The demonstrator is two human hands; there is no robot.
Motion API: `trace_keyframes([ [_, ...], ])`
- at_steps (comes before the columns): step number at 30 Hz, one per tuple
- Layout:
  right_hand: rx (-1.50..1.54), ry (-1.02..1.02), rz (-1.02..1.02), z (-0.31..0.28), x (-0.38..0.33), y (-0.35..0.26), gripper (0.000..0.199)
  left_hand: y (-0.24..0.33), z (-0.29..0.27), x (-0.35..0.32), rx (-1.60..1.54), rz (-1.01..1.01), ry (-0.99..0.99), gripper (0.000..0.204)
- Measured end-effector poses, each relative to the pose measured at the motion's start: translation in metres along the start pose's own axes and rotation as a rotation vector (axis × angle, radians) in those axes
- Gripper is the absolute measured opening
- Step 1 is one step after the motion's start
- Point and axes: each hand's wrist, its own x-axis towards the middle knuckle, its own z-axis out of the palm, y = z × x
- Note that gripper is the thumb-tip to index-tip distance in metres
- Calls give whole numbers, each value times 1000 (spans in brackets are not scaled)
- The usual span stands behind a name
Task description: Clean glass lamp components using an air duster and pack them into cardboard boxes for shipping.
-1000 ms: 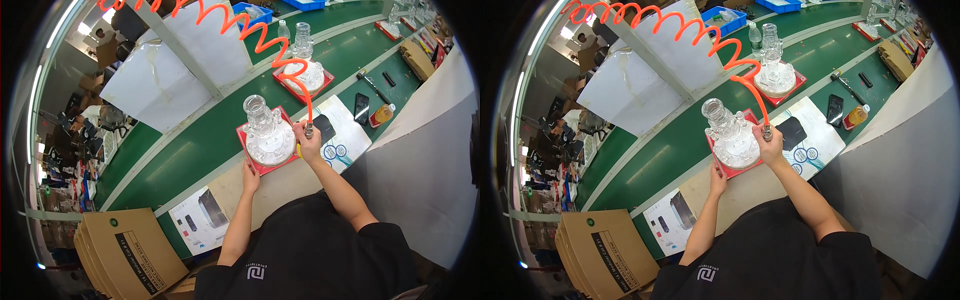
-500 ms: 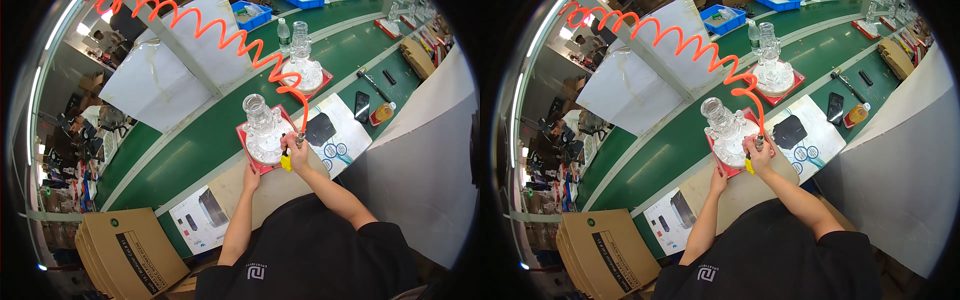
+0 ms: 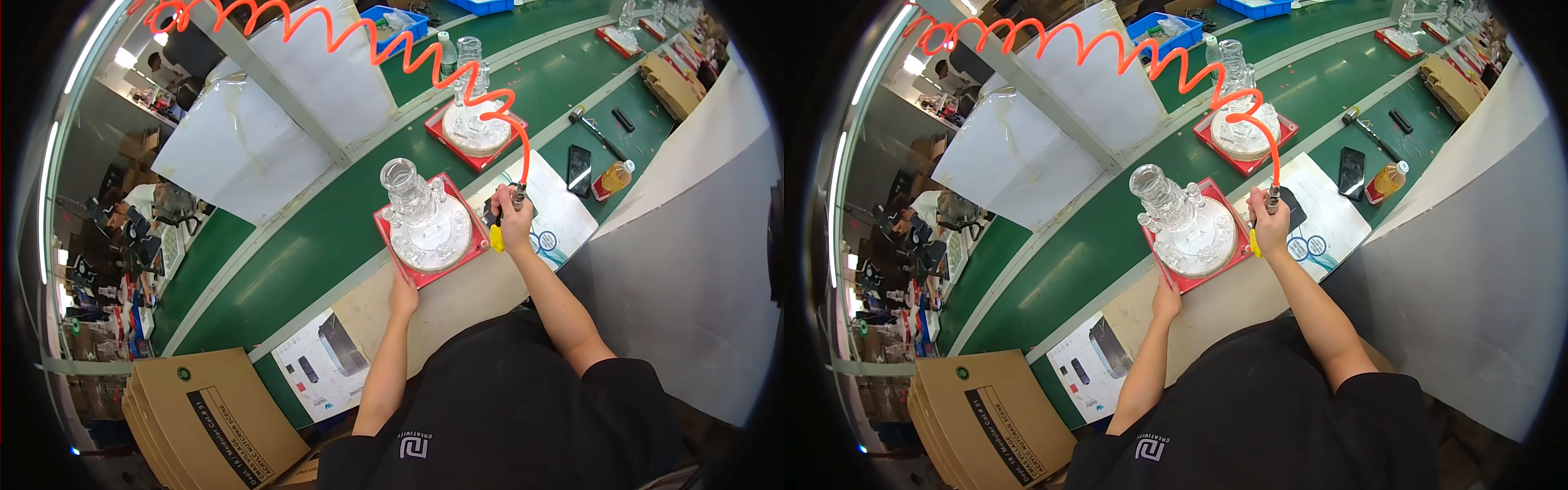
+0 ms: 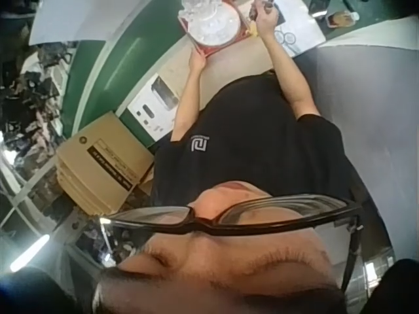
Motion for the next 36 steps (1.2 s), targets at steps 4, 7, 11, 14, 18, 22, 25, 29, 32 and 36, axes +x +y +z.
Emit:
trace_keyframes([
  [4,12,33,-3,5,4,0,32,-10,5,-1,-27,-8,-12,32],
  [7,8,-6,13,5,9,1,28,-16,7,-5,-45,50,4,33],
  [11,27,-49,-14,11,22,0,27,-30,7,-15,-29,56,8,34],
  [14,90,-55,-32,21,40,1,30,-35,1,-22,4,-30,-41,36],
  [18,106,-94,-55,43,61,9,31,-42,-7,-31,29,-39,-56,38],
  [22,148,-109,-22,77,79,20,31,-49,-9,-39,40,-55,-46,39],
  [25,152,-132,-15,100,84,33,30,-45,-9,-45,33,-80,-11,38],
  [29,200,-199,83,122,83,46,31,-27,-20,-50,97,-131,-73,36],
  [32,285,-285,137,139,72,39,33,-28,-21,-54,164,-158,-79,35],
  [36,264,-475,94,122,75,13,33,-37,-24,-49,218,-73,-50,32],
])
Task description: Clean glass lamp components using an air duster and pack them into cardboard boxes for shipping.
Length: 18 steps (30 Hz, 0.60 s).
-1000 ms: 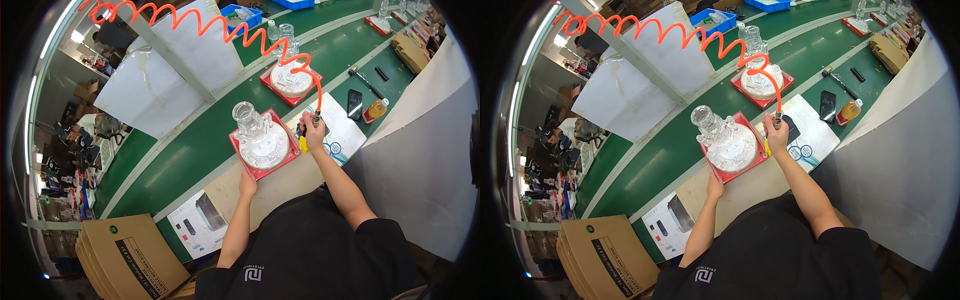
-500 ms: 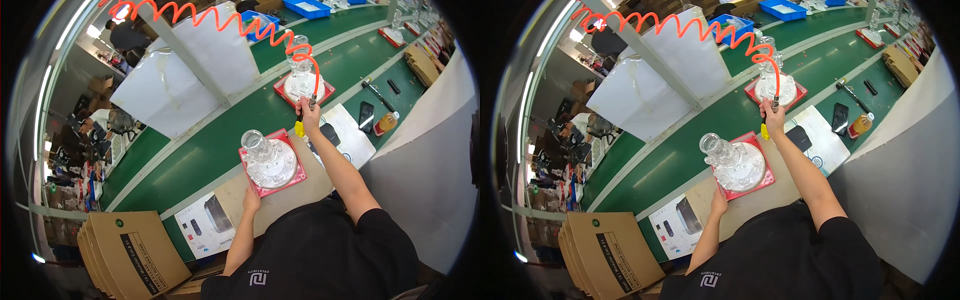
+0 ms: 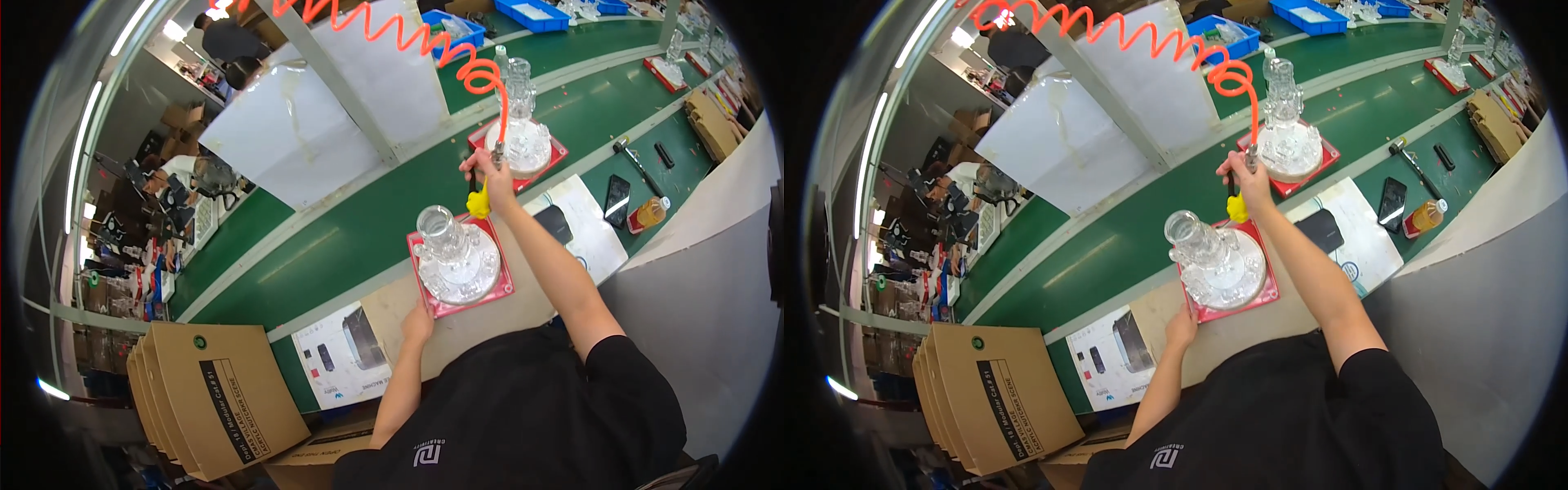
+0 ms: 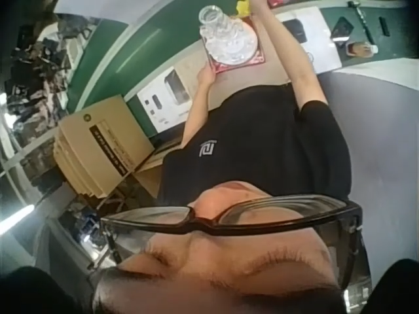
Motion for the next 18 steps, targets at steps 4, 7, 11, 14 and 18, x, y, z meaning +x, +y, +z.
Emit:
trace_keyframes([
  [4,-65,-93,-47,-44,-32,-51,25,-11,-30,-4,-30,84,76,33],
  [7,-196,-96,73,-89,-81,-94,21,9,-81,-10,-229,77,205,30],
  [11,-461,10,120,-138,-142,-104,19,71,-146,-9,-548,516,546,44],
  [14,-334,158,211,-154,-177,-96,18,136,-171,-3,-782,715,535,62],
  [18,-345,197,217,-148,-201,-97,14,175,-153,16,-998,620,490,60],
])
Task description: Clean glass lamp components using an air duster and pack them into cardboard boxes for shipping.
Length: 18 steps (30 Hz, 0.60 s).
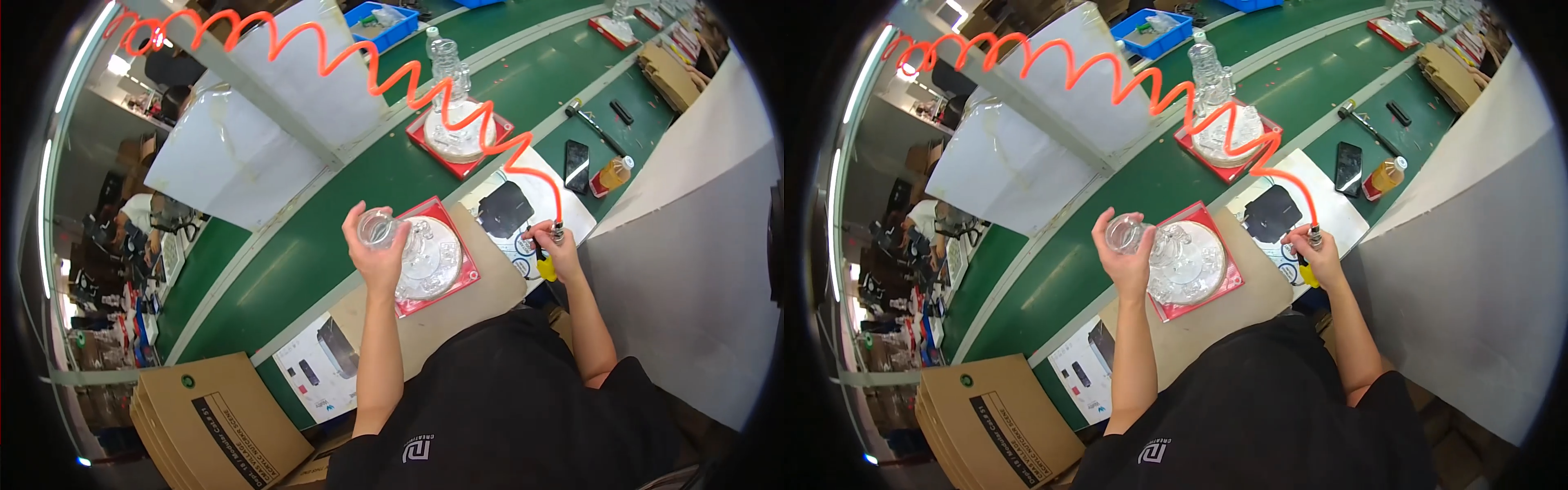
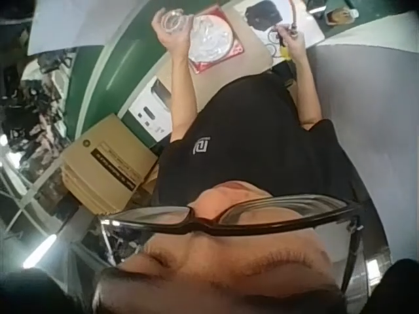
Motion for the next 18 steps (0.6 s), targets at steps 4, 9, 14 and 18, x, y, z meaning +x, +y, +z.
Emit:
trace_keyframes([
  [4,-65,11,-23,-6,-3,13,12,-2,-8,-12,49,203,111,51],
  [9,-49,18,62,15,5,0,13,63,-70,-12,38,380,237,50],
  [14,-304,-208,55,69,18,6,16,142,-182,-53,-52,686,536,53],
  [18,-290,-606,161,132,18,5,16,210,-271,-130,-52,757,477,52],
])
